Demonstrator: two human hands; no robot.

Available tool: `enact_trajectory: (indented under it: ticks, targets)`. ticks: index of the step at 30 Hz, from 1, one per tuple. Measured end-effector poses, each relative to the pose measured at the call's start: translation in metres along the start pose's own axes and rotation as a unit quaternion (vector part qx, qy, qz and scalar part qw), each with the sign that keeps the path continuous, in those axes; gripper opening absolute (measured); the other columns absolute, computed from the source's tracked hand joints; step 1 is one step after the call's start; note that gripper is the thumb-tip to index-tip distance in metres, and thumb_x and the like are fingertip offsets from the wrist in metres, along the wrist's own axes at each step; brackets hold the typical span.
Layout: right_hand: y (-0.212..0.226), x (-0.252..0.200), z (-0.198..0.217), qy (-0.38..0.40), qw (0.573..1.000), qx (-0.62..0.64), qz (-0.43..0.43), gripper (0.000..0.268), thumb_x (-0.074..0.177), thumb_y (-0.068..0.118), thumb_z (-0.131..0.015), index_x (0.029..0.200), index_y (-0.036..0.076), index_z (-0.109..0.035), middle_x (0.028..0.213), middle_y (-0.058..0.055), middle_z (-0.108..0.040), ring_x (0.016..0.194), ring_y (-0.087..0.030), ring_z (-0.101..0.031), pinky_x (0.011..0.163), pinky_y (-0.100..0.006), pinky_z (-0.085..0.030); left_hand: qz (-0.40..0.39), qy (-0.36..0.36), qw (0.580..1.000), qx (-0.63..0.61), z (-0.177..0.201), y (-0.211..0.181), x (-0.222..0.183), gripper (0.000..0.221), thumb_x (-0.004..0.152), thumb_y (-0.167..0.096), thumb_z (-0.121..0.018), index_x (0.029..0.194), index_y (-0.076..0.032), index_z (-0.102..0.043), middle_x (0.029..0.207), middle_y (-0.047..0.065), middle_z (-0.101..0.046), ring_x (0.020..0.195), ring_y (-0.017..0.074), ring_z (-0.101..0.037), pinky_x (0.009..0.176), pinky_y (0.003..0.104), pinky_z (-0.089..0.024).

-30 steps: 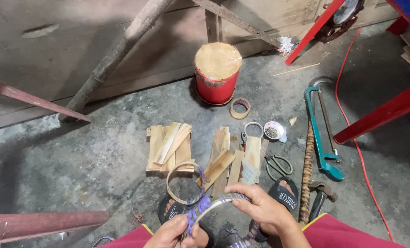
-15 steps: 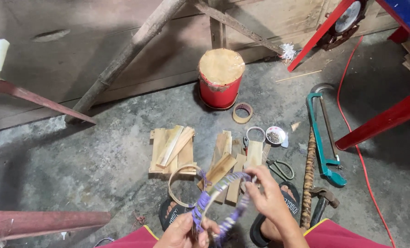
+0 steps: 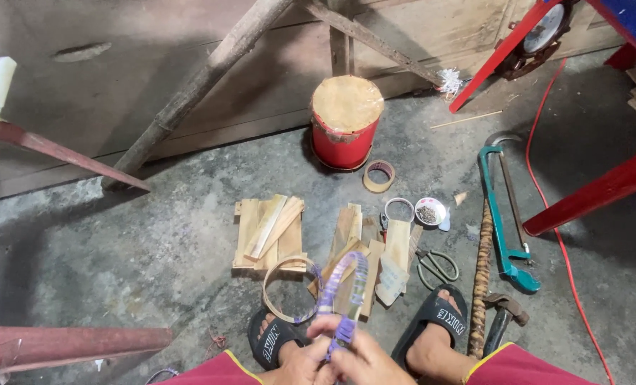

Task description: Manually wrapping a decorative purple strip around a wooden hoop for an instrument.

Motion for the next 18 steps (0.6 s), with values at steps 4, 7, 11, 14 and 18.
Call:
enact_trajectory:
  ticks: [4,7,11,14,18]
  targets:
    - [-0.019,0.010,-0.005,0.002,0.980,0.077,0.184,0.040,0.101,0.042,-0.055,0.119,0.007,-0.063,0.118,-0.009,-0.069,0.109,-0.018,-0.064,0.099,-0.035,-0.048,-0.192,-0.061,0.942,-0.268,-0.031,0.039,0.008,0.036,0.108,-0.035,-0.053,0.118,-0.002,-0.064,0.073,0.001,-0.051,0.057,0.0099,-0.048,0.052,0.030,-0.041]
    - [-0.022,0.011,-0.006,-0.021,0.966,0.067,0.249,0.040,0.101,0.045,-0.058,0.110,0.007,-0.064,0.112,-0.014,-0.069,0.106,-0.024,-0.065,0.097,-0.039,-0.050,-0.272,-0.146,0.933,-0.185,-0.024,0.018,0.001,0.048,0.111,-0.039,-0.042,0.123,0.000,-0.067,0.114,0.017,-0.057,0.106,0.0301,-0.057,0.091,0.047,-0.049]
    - [-0.017,0.015,0.011,-0.086,0.990,-0.052,0.102,0.026,0.095,0.033,-0.056,0.102,0.013,-0.072,0.101,-0.004,-0.076,0.094,-0.015,-0.070,0.087,-0.031,-0.054,0.049,-0.102,0.954,-0.276,-0.027,0.028,0.004,0.048,0.101,-0.050,-0.046,0.125,-0.017,-0.071,0.083,0.001,-0.064,0.067,0.0107,-0.059,0.060,0.028,-0.047]
    - [-0.017,0.012,0.019,-0.001,0.993,-0.082,0.088,0.030,0.097,0.033,-0.056,0.114,0.013,-0.070,0.111,-0.001,-0.069,0.103,-0.012,-0.065,0.092,-0.027,-0.050,0.134,0.102,0.856,-0.488,-0.032,0.034,0.000,0.058,0.100,-0.046,-0.048,0.145,-0.012,-0.057,0.101,-0.001,-0.065,0.083,0.0041,-0.063,0.075,0.018,-0.049]
    - [-0.073,0.020,0.041,0.181,0.980,-0.079,0.026,0.046,0.104,0.046,-0.046,0.132,0.012,-0.061,0.119,-0.006,-0.067,0.099,-0.014,-0.067,0.087,-0.026,-0.059,0.153,0.073,0.769,-0.617,-0.094,0.084,0.002,0.039,0.102,-0.025,-0.062,0.133,-0.002,-0.065,0.097,0.010,-0.073,0.075,0.0112,-0.068,0.067,0.019,-0.049]
Point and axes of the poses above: each hand's wrist, its own x-axis towards the middle knuckle, its own z-axis out of the back of the hand, y = z × x, the point moved 4 cm from there along x, towards the middle knuckle
